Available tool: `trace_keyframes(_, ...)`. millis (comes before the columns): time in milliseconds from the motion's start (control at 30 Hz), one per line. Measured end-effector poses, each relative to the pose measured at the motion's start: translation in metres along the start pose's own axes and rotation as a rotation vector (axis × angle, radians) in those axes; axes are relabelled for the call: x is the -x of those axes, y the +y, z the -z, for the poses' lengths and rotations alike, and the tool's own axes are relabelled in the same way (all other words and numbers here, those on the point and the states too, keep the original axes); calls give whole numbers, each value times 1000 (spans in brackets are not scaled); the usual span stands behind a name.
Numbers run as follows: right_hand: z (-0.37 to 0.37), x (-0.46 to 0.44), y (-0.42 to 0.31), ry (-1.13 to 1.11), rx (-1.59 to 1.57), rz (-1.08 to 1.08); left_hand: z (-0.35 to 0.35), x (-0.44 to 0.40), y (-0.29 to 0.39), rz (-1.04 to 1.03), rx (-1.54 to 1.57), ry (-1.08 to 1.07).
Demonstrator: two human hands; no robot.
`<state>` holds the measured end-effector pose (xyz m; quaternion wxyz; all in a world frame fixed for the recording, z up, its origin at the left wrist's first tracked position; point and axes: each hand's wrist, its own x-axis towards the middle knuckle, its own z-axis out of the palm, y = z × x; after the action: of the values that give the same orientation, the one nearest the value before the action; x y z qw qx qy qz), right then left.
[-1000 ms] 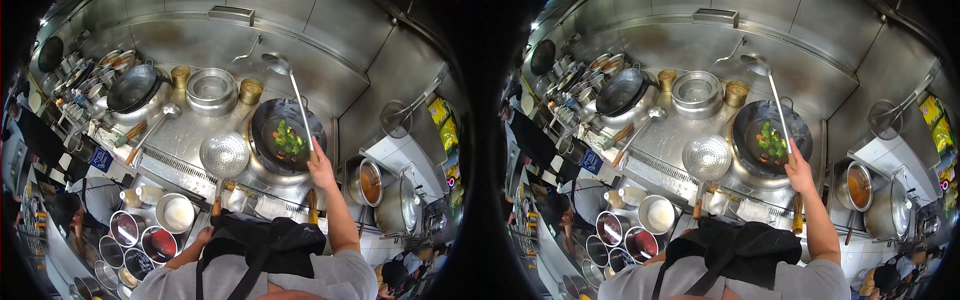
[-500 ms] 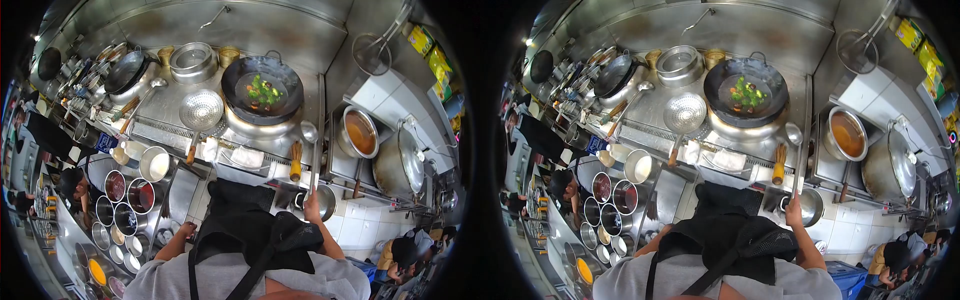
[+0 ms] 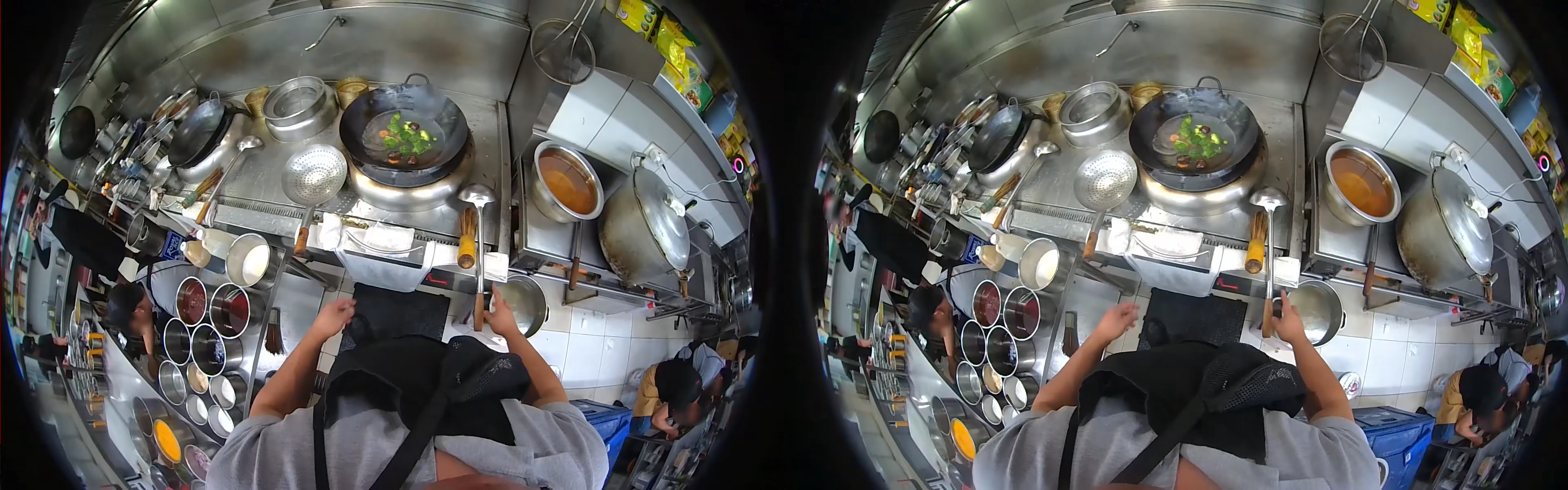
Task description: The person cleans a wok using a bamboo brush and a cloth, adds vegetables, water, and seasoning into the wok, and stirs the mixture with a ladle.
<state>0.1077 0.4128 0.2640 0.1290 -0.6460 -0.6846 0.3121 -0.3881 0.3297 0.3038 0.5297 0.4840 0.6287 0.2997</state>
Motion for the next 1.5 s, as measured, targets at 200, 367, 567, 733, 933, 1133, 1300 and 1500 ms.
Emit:
trace_keyframes(200,4,42,56,-239,5,-233,-12,74,204,-379,336,-219)
trace_keyframes(367,-18,85,137,-298,-113,-337,-7,120,299,-954,170,-801)
trace_keyframes(567,-29,82,180,-278,-244,-368,-42,127,346,-1278,190,-1159)
trace_keyframes(733,-31,65,202,-237,-335,-284,-58,129,361,-1231,72,-1295)
trace_keyframes(933,-22,75,188,-249,-319,-451,-60,120,368,-1064,11,-1444)
trace_keyframes(1133,-17,76,177,-267,-335,-485,-63,109,363,-1070,-23,-1517)
trace_keyframes(1300,-11,70,165,-281,-355,-503,-54,109,370,-1080,-152,-1536)
trace_keyframes(1500,4,45,139,-274,-423,-508,-44,100,358,-1017,-138,-1517)
